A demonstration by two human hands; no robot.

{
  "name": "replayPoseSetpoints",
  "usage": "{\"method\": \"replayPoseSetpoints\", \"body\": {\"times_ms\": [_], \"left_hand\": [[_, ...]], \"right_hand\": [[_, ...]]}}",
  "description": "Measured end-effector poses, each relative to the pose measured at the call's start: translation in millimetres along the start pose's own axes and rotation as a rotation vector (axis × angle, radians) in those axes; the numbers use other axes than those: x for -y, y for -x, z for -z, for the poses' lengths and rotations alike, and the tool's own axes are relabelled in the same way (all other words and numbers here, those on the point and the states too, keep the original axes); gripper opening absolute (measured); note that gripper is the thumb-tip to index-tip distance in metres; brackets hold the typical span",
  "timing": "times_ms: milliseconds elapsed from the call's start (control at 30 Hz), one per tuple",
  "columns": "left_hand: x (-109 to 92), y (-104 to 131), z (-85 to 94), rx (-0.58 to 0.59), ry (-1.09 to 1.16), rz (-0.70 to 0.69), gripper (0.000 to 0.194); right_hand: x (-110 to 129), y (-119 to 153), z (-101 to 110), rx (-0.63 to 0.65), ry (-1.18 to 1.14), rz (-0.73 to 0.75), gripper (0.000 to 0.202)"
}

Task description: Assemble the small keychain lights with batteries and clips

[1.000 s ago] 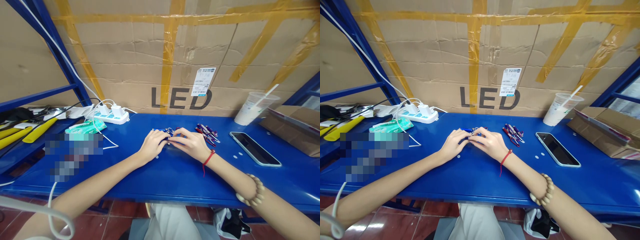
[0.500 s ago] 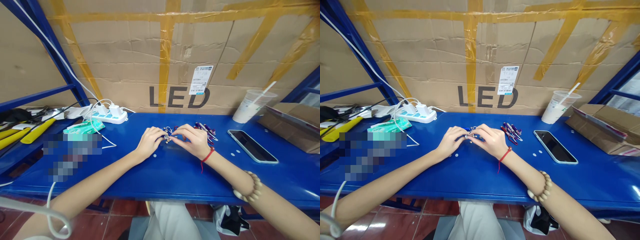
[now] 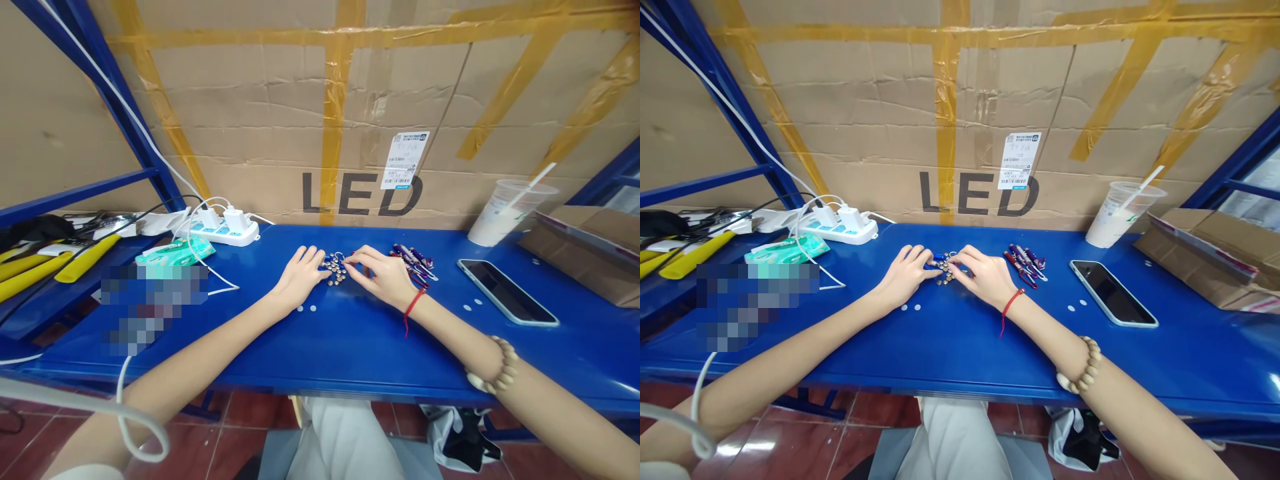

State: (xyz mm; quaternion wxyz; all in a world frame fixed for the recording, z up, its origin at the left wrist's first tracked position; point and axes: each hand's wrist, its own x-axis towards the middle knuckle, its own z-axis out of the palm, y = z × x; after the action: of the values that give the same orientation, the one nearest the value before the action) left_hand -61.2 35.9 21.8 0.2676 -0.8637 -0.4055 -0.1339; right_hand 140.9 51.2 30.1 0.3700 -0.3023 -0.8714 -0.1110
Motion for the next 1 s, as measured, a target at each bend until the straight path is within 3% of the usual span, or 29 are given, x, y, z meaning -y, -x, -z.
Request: {"method": "replayPoseSetpoints", "body": {"times_ms": [100,233,400,633,833,933,1000], "left_hand": [[5,3,-0.6,-0.024,0.069,0.121,0.031],[7,4,0.1,-0.072,0.216,0.279,0.024],[-1,3,2.9,-0.096,0.36,0.32,0.022],[-14,1,4.5,-0.149,0.509,0.39,0.017],[-19,0,2.0,-0.117,0.56,0.462,0.019],[-19,0,2.0,-0.103,0.547,0.463,0.02],[-19,0,2.4,-0.098,0.517,0.445,0.022]], "right_hand": [[-1,1,-2,0.118,-0.023,0.016,0.023],[-2,3,-7,0.3,-0.056,0.082,0.025],[-1,6,-12,0.374,-0.08,0.071,0.025],[-1,5,-16,0.35,-0.081,0.164,0.025],[-1,3,-12,0.277,0.042,0.247,0.023],[-1,1,-9,0.177,0.076,0.205,0.021],[0,0,-6,0.042,0.059,0.13,0.02]]}}
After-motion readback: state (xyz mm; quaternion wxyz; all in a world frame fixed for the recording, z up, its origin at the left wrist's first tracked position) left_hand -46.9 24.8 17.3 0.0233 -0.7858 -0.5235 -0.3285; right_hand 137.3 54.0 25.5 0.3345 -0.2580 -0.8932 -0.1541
